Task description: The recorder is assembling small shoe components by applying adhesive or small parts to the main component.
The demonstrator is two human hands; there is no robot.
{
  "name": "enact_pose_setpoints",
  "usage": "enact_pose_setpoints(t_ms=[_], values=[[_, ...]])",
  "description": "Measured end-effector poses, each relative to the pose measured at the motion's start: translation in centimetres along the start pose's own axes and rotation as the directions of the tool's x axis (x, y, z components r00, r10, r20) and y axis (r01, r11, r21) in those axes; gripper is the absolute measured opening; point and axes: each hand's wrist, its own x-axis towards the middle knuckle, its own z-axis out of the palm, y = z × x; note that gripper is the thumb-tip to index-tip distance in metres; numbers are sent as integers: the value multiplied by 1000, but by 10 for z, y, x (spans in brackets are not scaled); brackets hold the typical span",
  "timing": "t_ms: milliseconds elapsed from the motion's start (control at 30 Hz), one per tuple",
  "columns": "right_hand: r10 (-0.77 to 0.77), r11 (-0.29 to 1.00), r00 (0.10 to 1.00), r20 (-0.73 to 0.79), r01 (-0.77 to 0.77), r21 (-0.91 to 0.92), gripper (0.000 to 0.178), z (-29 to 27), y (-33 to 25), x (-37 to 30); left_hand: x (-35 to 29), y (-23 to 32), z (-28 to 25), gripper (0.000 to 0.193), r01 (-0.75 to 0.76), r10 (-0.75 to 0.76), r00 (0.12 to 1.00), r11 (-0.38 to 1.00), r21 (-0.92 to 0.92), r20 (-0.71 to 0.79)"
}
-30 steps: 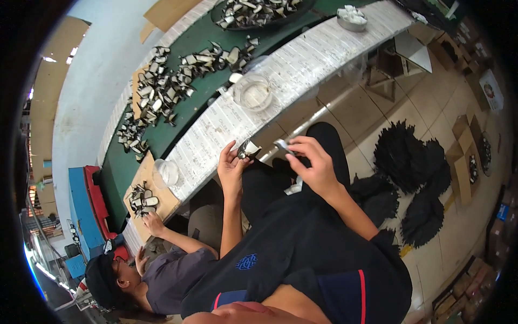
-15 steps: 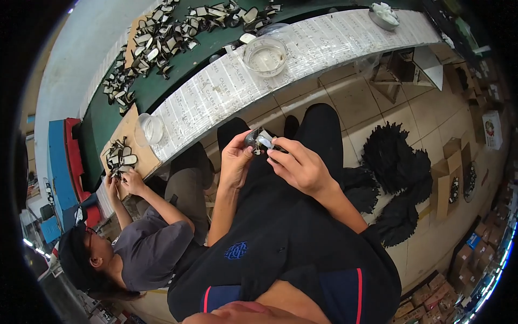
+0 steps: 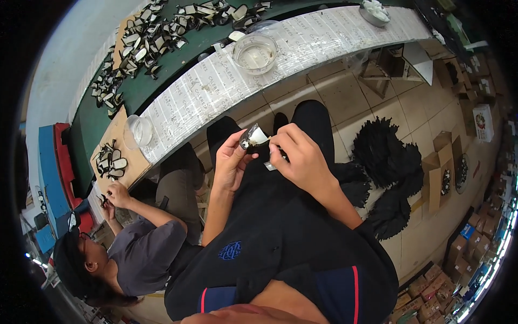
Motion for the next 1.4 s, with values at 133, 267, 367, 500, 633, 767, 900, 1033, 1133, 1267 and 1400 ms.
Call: enact_pose_setpoints(t_ms=[133, 267, 367, 500, 633, 767, 900, 1033, 1133, 1267, 1400], values=[[-26, 997, 999, 28, 28, -75, 11, -1, -2, 0, 1, 1, 3, 37, -27, 29, 999, 997, 66, -21], [-70, 990, 997, 24, 72, -125, 16, 6, 0, 3, 1, 0, 4, 38, -57, 58, 998, 995, 87, -3], [-93, 977, 993, 77, 106, -187, 22, 9, 2, 3, 0, -1, 6, 38, -69, 69, 998, 990, 123, 6], [-138, 976, 988, 63, 147, -162, 25, 10, 7, 4, 2, -1, 5, 38, -86, 85, 996, 983, 164, 14], [-143, 975, 987, 77, 153, -159, 22, 11, 9, 7, 2, 2, 8, 38, -73, 73, 997, 975, 209, 9], [-120, 978, 986, 117, 137, -155, 25, 13, 12, 8, 3, 0, 5, 38, -80, 82, 997, 968, 237, 0], [-159, 970, 981, 108, 176, -170, 24, 14, 12, 9, 3, 1, 4, 39, -107, 109, 994, 963, 249, 6], [-166, 967, 984, 64, 175, -187, 21, 10, 13, 8, 7, 1, -6, 40, -132, 139, 990, 964, 231, -14], [-145, 976, 989, -31, 138, -170, 20, 0, 18, 8, 6, 5, -12, 43, -131, 136, 991, 974, 186, -16], [55, 969, 972, -228, -107, -222, 12, -25, 34, 12, 5, 6, -15, 47, -88, 87, 996, 995, 45, 15], [245, 810, 880, -407, -416, -413, 24, -49, 82, 18, 3, 5, -12, 53, -37, 41, 998, 996, -82, 52]])
